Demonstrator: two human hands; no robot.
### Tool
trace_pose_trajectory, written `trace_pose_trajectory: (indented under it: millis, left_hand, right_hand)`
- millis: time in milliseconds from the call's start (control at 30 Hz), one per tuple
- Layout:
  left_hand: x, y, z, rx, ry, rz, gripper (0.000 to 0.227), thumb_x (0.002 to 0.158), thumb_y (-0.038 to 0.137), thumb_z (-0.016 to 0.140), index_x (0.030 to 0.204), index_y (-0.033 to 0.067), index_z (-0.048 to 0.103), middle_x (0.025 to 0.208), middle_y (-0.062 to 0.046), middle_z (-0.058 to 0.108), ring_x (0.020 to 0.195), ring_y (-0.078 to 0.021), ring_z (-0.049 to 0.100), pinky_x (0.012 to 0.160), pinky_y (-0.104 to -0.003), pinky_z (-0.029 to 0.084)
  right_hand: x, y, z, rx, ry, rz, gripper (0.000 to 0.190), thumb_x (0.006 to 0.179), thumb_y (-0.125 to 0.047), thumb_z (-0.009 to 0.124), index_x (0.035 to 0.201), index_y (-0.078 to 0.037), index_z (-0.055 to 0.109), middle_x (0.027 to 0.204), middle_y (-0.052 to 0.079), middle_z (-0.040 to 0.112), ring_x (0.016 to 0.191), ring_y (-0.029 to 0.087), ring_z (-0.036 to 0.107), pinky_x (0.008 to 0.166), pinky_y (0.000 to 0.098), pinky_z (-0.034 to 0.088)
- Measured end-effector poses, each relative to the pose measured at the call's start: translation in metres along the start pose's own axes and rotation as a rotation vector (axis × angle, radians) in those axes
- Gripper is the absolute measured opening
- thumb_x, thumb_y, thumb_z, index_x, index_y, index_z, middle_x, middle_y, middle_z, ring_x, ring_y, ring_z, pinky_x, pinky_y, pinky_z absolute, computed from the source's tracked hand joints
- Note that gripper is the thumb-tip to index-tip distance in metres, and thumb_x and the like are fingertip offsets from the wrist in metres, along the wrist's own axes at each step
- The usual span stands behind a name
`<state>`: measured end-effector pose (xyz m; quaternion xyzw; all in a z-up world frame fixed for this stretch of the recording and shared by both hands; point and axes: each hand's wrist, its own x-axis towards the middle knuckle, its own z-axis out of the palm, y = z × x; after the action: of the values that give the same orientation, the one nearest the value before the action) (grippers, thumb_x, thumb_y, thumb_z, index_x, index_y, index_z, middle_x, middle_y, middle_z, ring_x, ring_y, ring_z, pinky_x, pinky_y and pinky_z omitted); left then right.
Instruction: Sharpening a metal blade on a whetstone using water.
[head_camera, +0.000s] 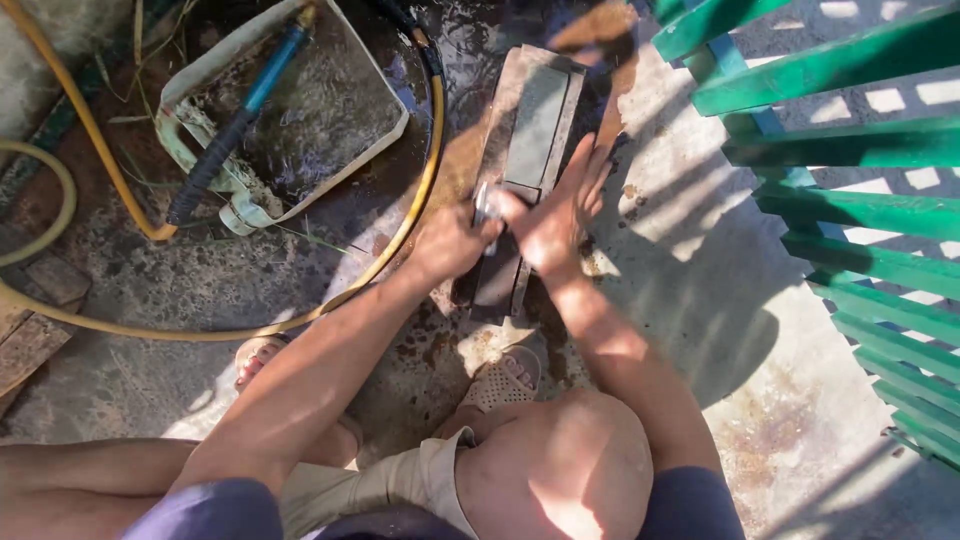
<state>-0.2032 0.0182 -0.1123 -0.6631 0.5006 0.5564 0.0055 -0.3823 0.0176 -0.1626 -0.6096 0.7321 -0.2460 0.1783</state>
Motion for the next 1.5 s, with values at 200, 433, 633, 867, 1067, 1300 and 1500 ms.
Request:
trace_pose_trajectory:
  millis: [200, 433, 633, 867, 1067, 1300, 1500]
  left_hand:
    - [-0.033, -0.010, -0.008, 0.449, 0.843, 0.962, 0.048, 0.108, 0.050, 0.035, 0.115, 0.0137, 0.065, 0.105, -0.017, 0.075, 0.087, -0.0315, 0.074, 0.069, -0.036, 0.060]
    - [-0.029, -0.036, 0.014, 0.050, -0.205, 0.141, 0.029, 0.100, 0.040, 0.060, 0.120, 0.0235, 0.074, 0.078, -0.006, 0.073, 0.061, -0.0168, 0.066, 0.057, -0.036, 0.055]
    - [0.013, 0.002, -0.011, -0.101, -0.009, 0.166, 0.037, 0.088, 0.040, 0.072, 0.108, 0.0086, 0.075, 0.085, -0.012, 0.076, 0.075, -0.0206, 0.070, 0.067, -0.041, 0.056]
    - [0.013, 0.038, -0.057, -0.330, -0.173, 0.024, 0.053, 0.099, 0.050, 0.061, 0.116, 0.0006, 0.072, 0.082, -0.014, 0.068, 0.066, -0.0228, 0.060, 0.066, -0.046, 0.051]
    - [0.002, -0.009, -0.023, -0.055, -0.236, -0.126, 0.073, 0.095, 0.060, 0.061, 0.148, 0.0117, 0.045, 0.071, -0.020, 0.073, 0.062, -0.0177, 0.074, 0.071, -0.033, 0.062]
    - [-0.011, 0.010, -0.029, -0.101, -0.243, -0.042, 0.046, 0.092, 0.046, 0.067, 0.122, 0.0107, 0.065, 0.076, -0.005, 0.074, 0.062, -0.0153, 0.070, 0.065, -0.035, 0.059]
    - [-0.007, 0.013, -0.028, -0.008, -0.194, -0.076, 0.040, 0.085, 0.042, 0.079, 0.099, 0.0041, 0.074, 0.075, -0.008, 0.073, 0.063, -0.0164, 0.070, 0.062, -0.038, 0.059]
  right_hand:
    - [-0.015, 0.006, 0.007, 0.102, -0.132, -0.080, 0.142, 0.062, -0.070, 0.084, 0.164, -0.004, 0.011, 0.165, 0.039, 0.013, 0.155, 0.055, 0.013, 0.124, 0.0669, 0.016]
    - [-0.036, -0.002, -0.010, 0.067, -0.091, -0.055, 0.143, 0.067, -0.067, 0.091, 0.167, -0.005, 0.009, 0.170, 0.034, 0.013, 0.159, 0.051, 0.013, 0.127, 0.0658, 0.017]
    - [0.019, -0.018, -0.004, 0.116, -0.082, -0.010, 0.138, 0.064, -0.052, 0.094, 0.162, 0.001, 0.011, 0.164, 0.041, 0.010, 0.155, 0.054, 0.011, 0.124, 0.0626, 0.012]
    - [0.073, -0.020, -0.054, 0.444, -0.113, -0.128, 0.073, 0.103, -0.041, 0.066, 0.159, -0.003, 0.040, 0.166, 0.021, 0.044, 0.163, 0.036, 0.038, 0.136, 0.0449, 0.028]
    - [-0.106, 0.021, -0.062, 0.087, -0.467, -0.738, 0.074, 0.100, -0.051, 0.060, 0.147, 0.004, 0.047, 0.156, 0.039, 0.031, 0.151, 0.051, 0.019, 0.123, 0.0642, 0.016]
    - [-0.115, 0.051, -0.049, 0.211, -0.309, -0.716, 0.032, 0.100, -0.036, 0.069, 0.116, -0.009, 0.065, 0.136, 0.014, 0.063, 0.137, 0.036, 0.058, 0.123, 0.0503, 0.043]
    - [-0.016, 0.010, -0.011, 0.134, -0.066, -0.185, 0.096, 0.090, -0.046, 0.083, 0.160, -0.005, 0.032, 0.165, 0.030, 0.028, 0.155, 0.050, 0.028, 0.130, 0.0594, 0.026]
